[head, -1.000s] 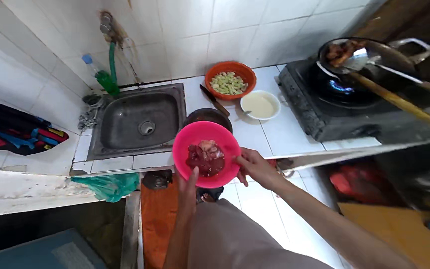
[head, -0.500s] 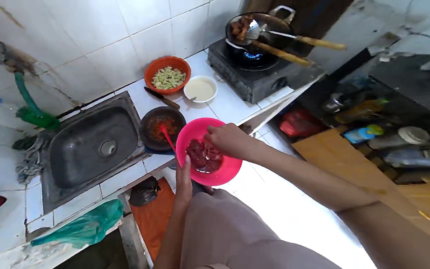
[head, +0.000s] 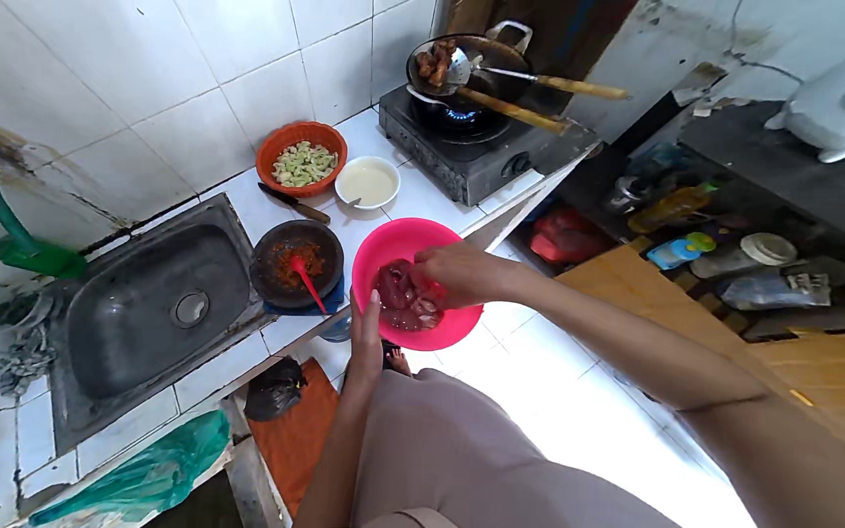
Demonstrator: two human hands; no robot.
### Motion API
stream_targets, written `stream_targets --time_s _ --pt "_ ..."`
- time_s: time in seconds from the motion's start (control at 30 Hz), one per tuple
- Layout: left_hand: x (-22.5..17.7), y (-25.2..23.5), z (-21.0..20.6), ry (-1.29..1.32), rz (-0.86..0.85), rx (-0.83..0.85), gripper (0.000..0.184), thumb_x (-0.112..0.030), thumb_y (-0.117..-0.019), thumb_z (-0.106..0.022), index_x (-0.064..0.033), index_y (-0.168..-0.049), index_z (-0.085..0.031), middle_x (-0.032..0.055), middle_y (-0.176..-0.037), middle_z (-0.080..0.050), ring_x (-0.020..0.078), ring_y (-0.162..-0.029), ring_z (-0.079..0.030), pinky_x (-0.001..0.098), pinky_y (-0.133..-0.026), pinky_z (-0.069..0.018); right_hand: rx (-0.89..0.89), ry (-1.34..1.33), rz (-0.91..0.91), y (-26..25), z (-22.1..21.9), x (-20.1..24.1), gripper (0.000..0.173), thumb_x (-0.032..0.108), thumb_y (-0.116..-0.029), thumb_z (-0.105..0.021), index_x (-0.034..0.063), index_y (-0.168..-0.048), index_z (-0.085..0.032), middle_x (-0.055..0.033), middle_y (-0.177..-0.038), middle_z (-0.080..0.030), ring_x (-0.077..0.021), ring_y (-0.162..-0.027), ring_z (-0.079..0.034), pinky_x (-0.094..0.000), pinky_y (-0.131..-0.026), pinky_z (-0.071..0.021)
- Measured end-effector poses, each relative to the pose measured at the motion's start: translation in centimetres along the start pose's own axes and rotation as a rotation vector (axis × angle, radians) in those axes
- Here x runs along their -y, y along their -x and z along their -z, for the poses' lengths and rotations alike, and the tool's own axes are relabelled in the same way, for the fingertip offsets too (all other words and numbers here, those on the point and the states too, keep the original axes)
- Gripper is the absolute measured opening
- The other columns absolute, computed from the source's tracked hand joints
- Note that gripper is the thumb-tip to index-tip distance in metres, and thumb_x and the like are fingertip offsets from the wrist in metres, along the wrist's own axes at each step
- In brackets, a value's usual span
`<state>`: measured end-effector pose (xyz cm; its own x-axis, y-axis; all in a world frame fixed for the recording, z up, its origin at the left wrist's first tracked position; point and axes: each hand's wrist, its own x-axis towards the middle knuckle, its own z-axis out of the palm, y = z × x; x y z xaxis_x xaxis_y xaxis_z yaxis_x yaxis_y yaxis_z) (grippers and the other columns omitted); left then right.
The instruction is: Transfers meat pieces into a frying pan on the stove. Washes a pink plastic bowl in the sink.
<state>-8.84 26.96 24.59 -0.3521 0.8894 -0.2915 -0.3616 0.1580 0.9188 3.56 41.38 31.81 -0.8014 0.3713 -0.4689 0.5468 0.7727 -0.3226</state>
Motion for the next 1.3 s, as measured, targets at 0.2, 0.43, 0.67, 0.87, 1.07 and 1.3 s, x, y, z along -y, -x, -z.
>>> stream_targets --time_s 0.2,0.43,0.67,0.87,1.07,1.3 --pt "0.1 -0.7 0.0 -0.014 0.021 0.013 0.061 -0.025 -0.1064 -0.030 0.0001 -0.160 -0.015 0.0231 -0.154 -0.038 0.0172 -0.134 -0.049 0.0321 -0.109 -0.0447 0.011 0.113 -0.070 -0.1 -0.6 0.1 0.027 -0.003 -0.0879 -0.071 -0.0037 -0.115 -0.071 -0.0244 -0.128 -0.062 -0.0439 -0.122 -0.057 -0.0591 -0.093 -0.0483" --pt "0.0 -0.8 0.3 -0.016 0.049 0.041 0.059 -0.023 -0.1075 -0.029 0.0016 -0.159 -0.015 0.0231 -0.150 -0.041 0.0154 -0.129 -0.053 0.0290 -0.105 -0.0468 -0.025 0.223 -0.087 -1.1 -0.7 -0.2 0.015 -0.001 -0.0879 -0.072 -0.0075 -0.102 -0.071 -0.0225 -0.120 -0.065 -0.0418 -0.114 -0.061 -0.0551 -0.083 -0.0507" --pt "-0.6 -1.0 1.2 -0.024 0.078 0.033 0.058 -0.024 -0.1087 -0.028 0.0004 -0.160 -0.016 0.0225 -0.149 -0.043 0.0152 -0.128 -0.054 0.0290 -0.104 -0.0479 -0.139 0.147 0.130 0.0 0.9 -2.3 0.021 0.018 -0.0918 -0.077 -0.0004 -0.083 -0.075 -0.0153 -0.097 -0.069 -0.0349 -0.097 -0.067 -0.0543 -0.077 -0.0523" --pt "-0.5 -1.7 1.0 -0.019 0.096 0.074 0.057 -0.025 -0.1087 -0.029 -0.0015 -0.160 -0.017 0.0216 -0.145 -0.047 0.0153 -0.123 -0.057 0.0290 -0.099 -0.0505 -0.212 0.035 0.181 0.8 3.1 -2.8 0.022 0.022 -0.0847 -0.083 0.0024 -0.084 -0.075 -0.0120 -0.094 -0.068 -0.0283 -0.090 -0.066 -0.0497 -0.077 -0.0532" --pt "-0.7 -2.9 -0.1 -0.025 0.139 0.107 0.056 -0.027 -0.1106 -0.028 -0.0053 -0.161 -0.016 0.0223 -0.144 -0.048 0.0191 -0.119 -0.059 0.0318 -0.094 -0.0530 -0.187 0.030 0.142 1.9 5.9 -2.6 0.023 0.024 -0.0886 -0.081 0.0025 -0.089 -0.076 -0.0122 -0.101 -0.067 -0.0288 -0.098 -0.064 -0.0497 -0.084 -0.0511" --pt "-1.0 -4.0 -2.4 0.022 0.155 0.087 0.049 -0.024 -0.1127 -0.025 -0.0039 -0.157 -0.024 0.0197 -0.136 -0.053 0.0167 -0.111 -0.062 0.0294 -0.088 -0.0548 -0.287 0.089 0.074 2.8 5.1 -3.0 0.027 0.030 -0.0901 -0.080 0.0041 -0.091 -0.077 -0.0130 -0.099 -0.068 -0.0309 -0.098 -0.064 -0.0518 -0.086 -0.0507"
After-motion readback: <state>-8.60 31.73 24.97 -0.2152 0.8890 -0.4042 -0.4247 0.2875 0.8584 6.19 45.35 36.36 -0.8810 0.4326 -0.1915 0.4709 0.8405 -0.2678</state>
